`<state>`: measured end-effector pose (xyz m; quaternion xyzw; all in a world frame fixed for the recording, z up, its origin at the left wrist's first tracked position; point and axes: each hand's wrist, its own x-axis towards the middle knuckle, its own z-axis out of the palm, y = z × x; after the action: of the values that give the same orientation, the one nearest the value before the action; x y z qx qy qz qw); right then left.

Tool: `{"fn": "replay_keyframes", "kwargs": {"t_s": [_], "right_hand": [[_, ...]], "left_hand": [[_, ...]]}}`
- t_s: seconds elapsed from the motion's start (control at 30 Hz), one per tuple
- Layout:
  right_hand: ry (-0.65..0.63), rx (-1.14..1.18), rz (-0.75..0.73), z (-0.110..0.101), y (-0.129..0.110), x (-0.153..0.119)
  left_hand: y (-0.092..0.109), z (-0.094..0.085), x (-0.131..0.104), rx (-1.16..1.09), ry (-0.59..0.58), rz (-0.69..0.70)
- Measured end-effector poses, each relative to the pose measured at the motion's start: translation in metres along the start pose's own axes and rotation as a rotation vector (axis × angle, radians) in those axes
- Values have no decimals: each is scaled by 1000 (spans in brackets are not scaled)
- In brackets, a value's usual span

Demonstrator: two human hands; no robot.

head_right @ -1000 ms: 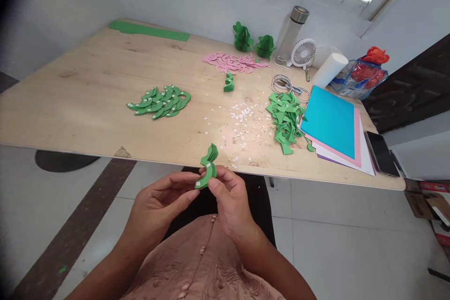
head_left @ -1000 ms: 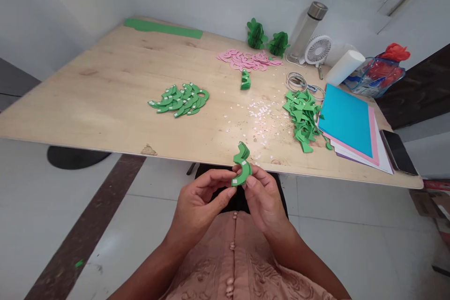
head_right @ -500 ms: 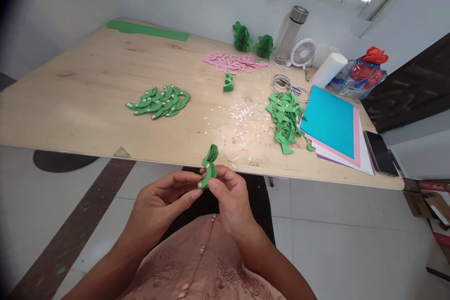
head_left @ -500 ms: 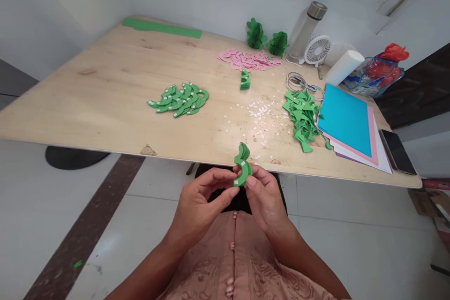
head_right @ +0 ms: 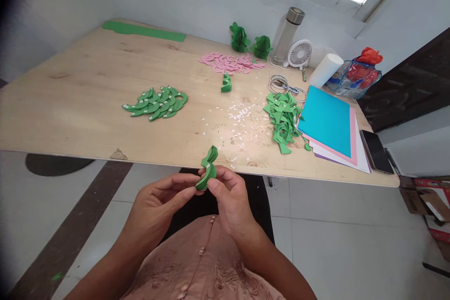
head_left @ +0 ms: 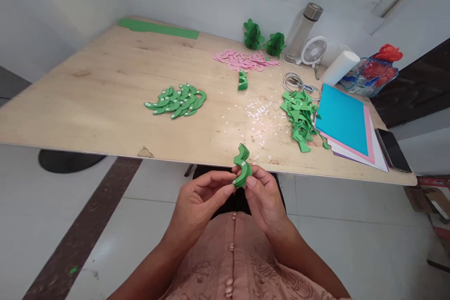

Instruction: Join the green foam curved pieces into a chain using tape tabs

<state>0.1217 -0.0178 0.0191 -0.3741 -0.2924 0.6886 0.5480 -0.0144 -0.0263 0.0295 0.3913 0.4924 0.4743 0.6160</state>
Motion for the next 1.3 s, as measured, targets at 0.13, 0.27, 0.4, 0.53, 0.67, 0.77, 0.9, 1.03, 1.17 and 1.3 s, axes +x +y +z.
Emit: {"fn": "replay_keyframes", "kwargs": {"t_s": [0.13,0.27,0.4,0.53,0.67,0.77,0.9,1.03,1.17,1.3], "right_hand": [[-9,34,-1,0,0,0],[-5,14,-1,2,-1,0],[1,-5,-7,2,-1,-1],[2,-22,-21,3,0,-1],[-1,-65,-39,5,-1,0],[-14,-95,-62,6,-1,2],[-3,-145,-91,5,-2,6],[32,-274,-110,8,-8,9],[70,-372,-126,13,-15,16],[115,-443,-177,14,-15,30]], "left_hand": [[-4,-1,0,-53,-8,-5],[-7,-1,0,-112,0,-20],[-9,0,0,-140,31,-26],[-9,5,0,-107,95,34],[-9,10,1,-67,196,106],[-8,12,3,-76,231,133],[-4,11,6,-140,234,114],[-1,10,15,-101,321,172],[0,11,26,29,380,261],[4,14,36,83,340,285]]}}
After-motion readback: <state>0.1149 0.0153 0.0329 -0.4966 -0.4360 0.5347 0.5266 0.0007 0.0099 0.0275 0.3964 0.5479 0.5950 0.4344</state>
